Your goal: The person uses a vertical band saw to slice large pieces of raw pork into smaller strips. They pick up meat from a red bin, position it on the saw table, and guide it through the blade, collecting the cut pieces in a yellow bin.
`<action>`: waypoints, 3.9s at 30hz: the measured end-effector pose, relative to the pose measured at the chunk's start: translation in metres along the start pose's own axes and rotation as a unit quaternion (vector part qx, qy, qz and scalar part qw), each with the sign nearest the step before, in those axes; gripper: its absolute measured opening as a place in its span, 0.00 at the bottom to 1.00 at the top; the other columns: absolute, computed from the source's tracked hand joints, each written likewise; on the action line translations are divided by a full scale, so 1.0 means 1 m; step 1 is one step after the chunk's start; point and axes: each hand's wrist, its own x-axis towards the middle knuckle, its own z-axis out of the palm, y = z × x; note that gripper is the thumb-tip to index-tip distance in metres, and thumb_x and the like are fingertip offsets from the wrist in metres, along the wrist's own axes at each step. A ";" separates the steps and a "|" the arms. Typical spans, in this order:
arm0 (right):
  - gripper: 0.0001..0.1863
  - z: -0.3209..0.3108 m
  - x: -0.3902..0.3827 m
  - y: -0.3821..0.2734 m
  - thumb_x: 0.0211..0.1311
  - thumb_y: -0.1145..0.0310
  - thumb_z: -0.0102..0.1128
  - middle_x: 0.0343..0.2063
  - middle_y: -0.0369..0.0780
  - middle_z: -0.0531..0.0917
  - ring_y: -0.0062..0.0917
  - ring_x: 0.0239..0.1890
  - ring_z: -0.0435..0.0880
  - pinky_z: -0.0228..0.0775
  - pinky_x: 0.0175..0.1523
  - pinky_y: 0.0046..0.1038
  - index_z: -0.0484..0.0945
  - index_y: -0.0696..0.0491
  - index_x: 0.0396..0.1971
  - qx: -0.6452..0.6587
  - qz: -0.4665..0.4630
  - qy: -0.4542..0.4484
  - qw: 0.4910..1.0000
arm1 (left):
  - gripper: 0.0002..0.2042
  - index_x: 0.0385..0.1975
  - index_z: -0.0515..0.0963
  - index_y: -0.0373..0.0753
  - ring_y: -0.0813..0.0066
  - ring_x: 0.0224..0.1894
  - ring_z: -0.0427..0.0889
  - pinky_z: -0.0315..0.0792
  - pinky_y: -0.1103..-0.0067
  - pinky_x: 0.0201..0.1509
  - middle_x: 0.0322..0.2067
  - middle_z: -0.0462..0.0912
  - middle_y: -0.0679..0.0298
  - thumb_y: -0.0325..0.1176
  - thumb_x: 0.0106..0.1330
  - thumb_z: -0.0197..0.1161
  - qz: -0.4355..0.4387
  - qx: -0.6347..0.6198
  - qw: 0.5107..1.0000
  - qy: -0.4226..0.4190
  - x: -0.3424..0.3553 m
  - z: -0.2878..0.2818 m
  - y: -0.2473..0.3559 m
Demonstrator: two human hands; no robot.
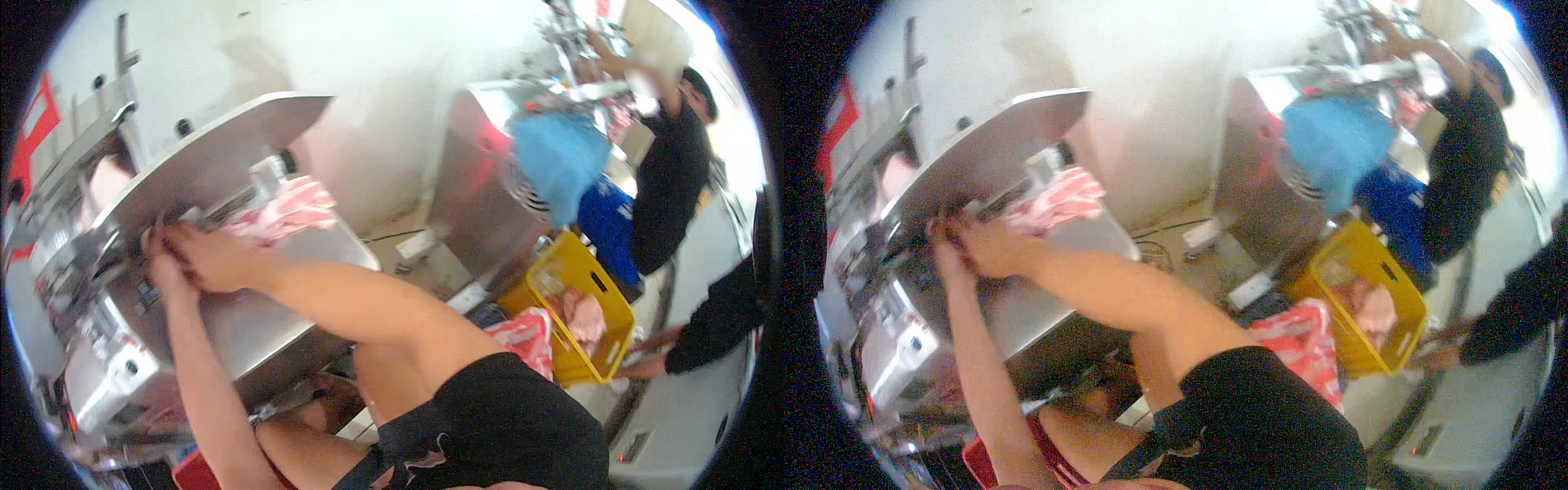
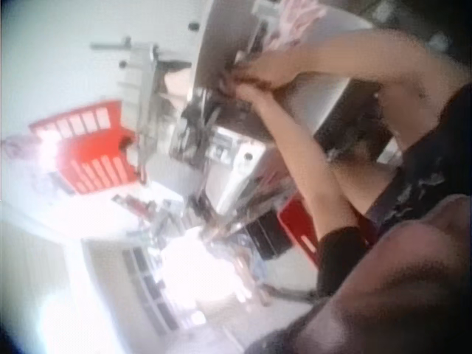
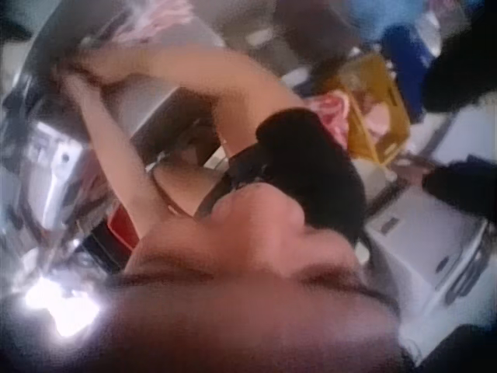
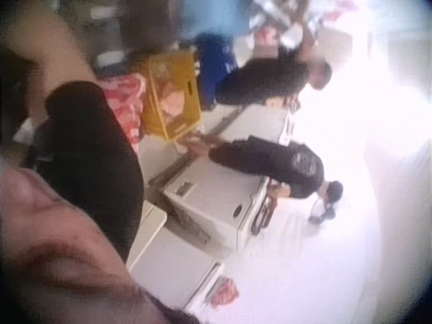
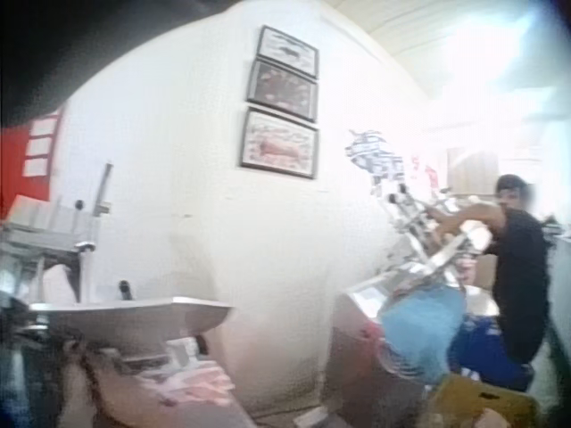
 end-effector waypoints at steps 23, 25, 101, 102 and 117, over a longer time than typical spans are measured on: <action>0.49 -0.016 -0.001 -0.012 0.46 0.67 0.69 0.61 0.62 0.66 0.58 0.62 0.67 0.61 0.67 0.44 0.53 0.61 0.68 -0.058 -0.057 0.088 0.993 | 0.12 0.48 0.76 0.32 0.72 0.44 0.78 0.70 0.76 0.51 0.43 0.80 0.62 0.32 0.70 0.57 0.078 0.093 0.986 0.110 -0.027 0.021 0.023; 0.53 -0.017 0.000 -0.014 0.46 0.68 0.69 0.63 0.64 0.63 0.59 0.64 0.64 0.58 0.69 0.43 0.46 0.61 0.71 -0.029 -0.074 0.081 0.994 | 0.11 0.47 0.77 0.32 0.73 0.44 0.79 0.70 0.76 0.50 0.43 0.80 0.62 0.31 0.70 0.56 0.088 0.077 0.988 0.100 -0.027 0.022 0.025; 0.39 -0.083 -0.072 0.032 0.65 0.46 0.54 0.70 0.44 0.61 0.43 0.71 0.57 0.49 0.73 0.48 0.57 0.50 0.70 -0.294 -0.038 -0.049 0.954 | 0.07 0.40 0.75 0.37 0.73 0.42 0.79 0.73 0.76 0.47 0.37 0.80 0.64 0.25 0.64 0.63 0.013 -0.181 0.983 0.034 -0.008 0.019 0.007; 0.41 -0.084 -0.070 0.031 0.65 0.44 0.53 0.71 0.44 0.58 0.43 0.72 0.56 0.47 0.74 0.48 0.55 0.50 0.71 -0.292 -0.037 -0.060 0.954 | 0.06 0.39 0.75 0.38 0.75 0.39 0.79 0.73 0.77 0.47 0.35 0.80 0.65 0.26 0.64 0.63 0.029 -0.162 0.986 0.035 -0.010 0.022 0.008; 0.30 -0.053 -0.035 -0.014 0.54 0.55 0.66 0.54 0.44 0.76 0.40 0.62 0.70 0.52 0.70 0.48 0.74 0.55 0.55 -0.274 -0.103 -0.032 0.956 | 0.21 0.47 0.71 0.45 0.74 0.35 0.75 0.73 0.72 0.34 0.35 0.73 0.69 0.53 0.65 0.65 -0.100 -0.067 0.993 -0.008 -0.018 0.019 -0.005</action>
